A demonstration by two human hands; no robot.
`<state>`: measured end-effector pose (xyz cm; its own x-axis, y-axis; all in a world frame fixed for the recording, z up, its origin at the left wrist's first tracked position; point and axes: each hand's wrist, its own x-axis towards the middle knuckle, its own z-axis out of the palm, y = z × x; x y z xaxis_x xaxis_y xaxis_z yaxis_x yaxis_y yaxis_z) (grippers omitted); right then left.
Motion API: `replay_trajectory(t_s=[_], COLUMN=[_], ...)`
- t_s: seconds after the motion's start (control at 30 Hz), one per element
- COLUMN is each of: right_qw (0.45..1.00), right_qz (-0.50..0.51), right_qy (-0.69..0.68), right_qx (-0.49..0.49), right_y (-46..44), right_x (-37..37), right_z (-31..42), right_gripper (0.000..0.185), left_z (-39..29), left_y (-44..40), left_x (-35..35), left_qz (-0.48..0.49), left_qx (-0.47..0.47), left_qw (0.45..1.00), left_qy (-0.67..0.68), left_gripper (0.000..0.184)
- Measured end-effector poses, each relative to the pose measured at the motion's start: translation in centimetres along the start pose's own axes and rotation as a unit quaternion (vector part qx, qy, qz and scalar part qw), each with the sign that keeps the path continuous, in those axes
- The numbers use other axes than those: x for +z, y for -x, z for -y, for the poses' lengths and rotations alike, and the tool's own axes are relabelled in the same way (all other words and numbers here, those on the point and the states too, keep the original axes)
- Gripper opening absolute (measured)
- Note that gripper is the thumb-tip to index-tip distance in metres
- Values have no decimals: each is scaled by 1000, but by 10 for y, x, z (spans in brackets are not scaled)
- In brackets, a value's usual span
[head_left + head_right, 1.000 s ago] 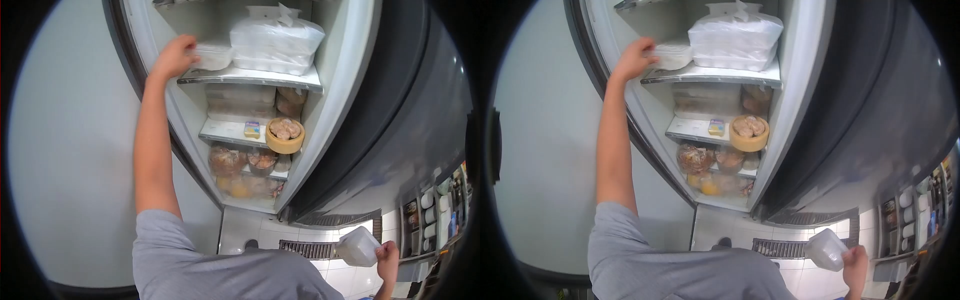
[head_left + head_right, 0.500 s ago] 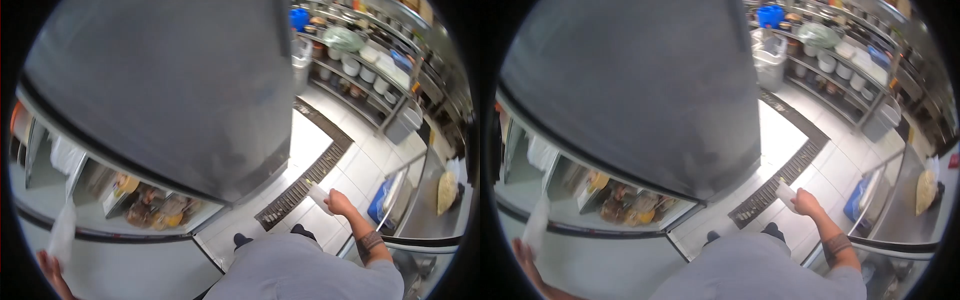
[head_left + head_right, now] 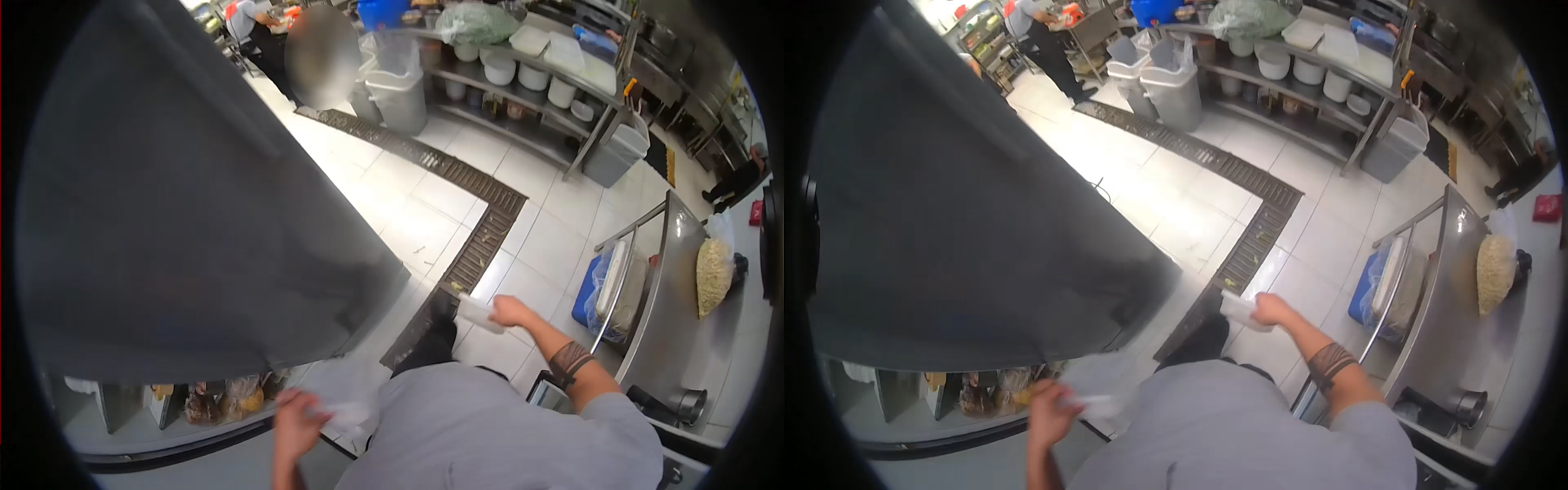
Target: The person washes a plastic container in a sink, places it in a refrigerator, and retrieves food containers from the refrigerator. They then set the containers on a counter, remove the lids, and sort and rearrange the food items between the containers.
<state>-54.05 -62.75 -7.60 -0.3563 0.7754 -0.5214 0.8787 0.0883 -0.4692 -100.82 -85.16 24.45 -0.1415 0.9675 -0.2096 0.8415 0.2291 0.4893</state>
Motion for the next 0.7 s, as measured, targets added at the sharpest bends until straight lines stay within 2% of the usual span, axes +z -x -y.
replay_trajectory(t_s=[0.03,0.1,0.13,0.17,0.2,0.23,0.3,0.37,0.43,0.5,0.53,0.7], right_qw=[1000,960,945,924,919,923,920,954,942,930,924,863], right_qz=[-9,79,52,19,29,-10,-60,-152,-187,-295,-308,-381], right_qy=[-28,-210,-282,-351,-351,-339,-328,-193,-201,-122,-130,-146], right_qx=[5,169,158,153,178,184,207,173,195,181,184,298], right_y=[-16,-14,-25,-25,-23,-21,-22,-13,-12,-9,-10,-10], right_x=[6,-44,-43,-43,-50,-71,-112,-138,-162,-191,-210,-311], right_z=[-24,-26,-51,-76,-88,-97,-113,-119,-127,-139,-147,-202], right_gripper=[37,28,26,24,24,25,26,28,27,26,26,23], left_z=[-23,-52,-72,-95,-118,-136,-169,-204,-243,-291,-315,-407], left_y=[-39,-117,-155,-192,-227,-259,-327,-392,-458,-519,-547,-661], left_x=[30,91,121,141,161,179,211,220,213,204,201,190], left_qz=[18,30,-5,11,0,19,-26,-25,-18,-31,-47,-36], left_qx=[44,168,229,248,272,274,375,419,455,465,466,496], left_qw=[998,984,971,964,952,950,910,888,872,867,866,855], left_qy=[31,47,72,96,137,150,172,187,179,175,174,145], left_gripper=[35,26,30,27,24,24,24,27,27,29,32,33])
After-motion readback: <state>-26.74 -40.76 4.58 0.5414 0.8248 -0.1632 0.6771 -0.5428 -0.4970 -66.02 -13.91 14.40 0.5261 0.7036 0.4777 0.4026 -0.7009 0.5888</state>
